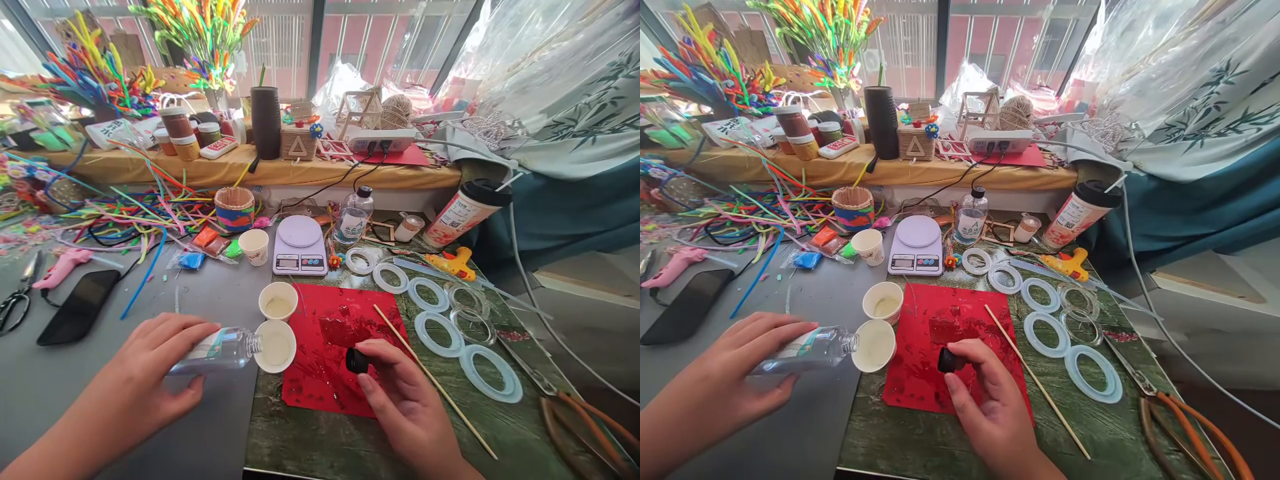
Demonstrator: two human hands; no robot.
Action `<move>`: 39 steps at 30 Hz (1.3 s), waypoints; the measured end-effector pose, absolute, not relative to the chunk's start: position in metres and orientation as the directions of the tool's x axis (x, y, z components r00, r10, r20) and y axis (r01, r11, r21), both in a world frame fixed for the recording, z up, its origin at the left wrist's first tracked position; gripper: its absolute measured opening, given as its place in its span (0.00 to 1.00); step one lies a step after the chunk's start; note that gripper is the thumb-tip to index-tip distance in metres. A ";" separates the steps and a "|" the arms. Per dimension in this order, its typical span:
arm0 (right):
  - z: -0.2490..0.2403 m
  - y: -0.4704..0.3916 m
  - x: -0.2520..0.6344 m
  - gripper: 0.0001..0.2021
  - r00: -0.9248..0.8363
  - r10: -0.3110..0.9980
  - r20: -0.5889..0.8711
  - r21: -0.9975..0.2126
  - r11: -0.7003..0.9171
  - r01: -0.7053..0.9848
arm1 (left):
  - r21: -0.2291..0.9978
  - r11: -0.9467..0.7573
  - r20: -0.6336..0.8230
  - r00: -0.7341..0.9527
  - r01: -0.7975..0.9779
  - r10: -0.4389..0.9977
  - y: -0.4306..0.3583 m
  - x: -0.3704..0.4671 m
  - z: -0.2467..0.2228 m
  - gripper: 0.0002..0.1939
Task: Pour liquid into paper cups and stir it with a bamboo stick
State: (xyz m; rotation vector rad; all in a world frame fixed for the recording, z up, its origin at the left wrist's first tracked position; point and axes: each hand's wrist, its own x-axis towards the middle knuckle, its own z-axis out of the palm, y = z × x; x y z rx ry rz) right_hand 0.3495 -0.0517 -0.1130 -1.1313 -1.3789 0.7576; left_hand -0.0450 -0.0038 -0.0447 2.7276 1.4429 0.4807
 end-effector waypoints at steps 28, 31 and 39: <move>-0.117 -0.060 0.357 0.11 0.085 0.918 0.388 -0.907 0.365 0.209 | 0.117 -0.600 0.264 0.557 0.792 0.787 -0.002 -0.034 -0.026 0.29; -0.117 -0.060 0.358 0.11 0.082 0.920 0.384 -0.908 0.360 0.216 | 0.115 -0.600 0.263 0.558 0.792 0.787 -0.001 -0.033 -0.024 0.28; -0.122 -0.063 0.355 0.12 0.078 0.925 0.371 -0.914 0.349 0.209 | 0.128 -0.595 0.283 0.546 0.793 0.789 0.000 -0.031 -0.019 0.27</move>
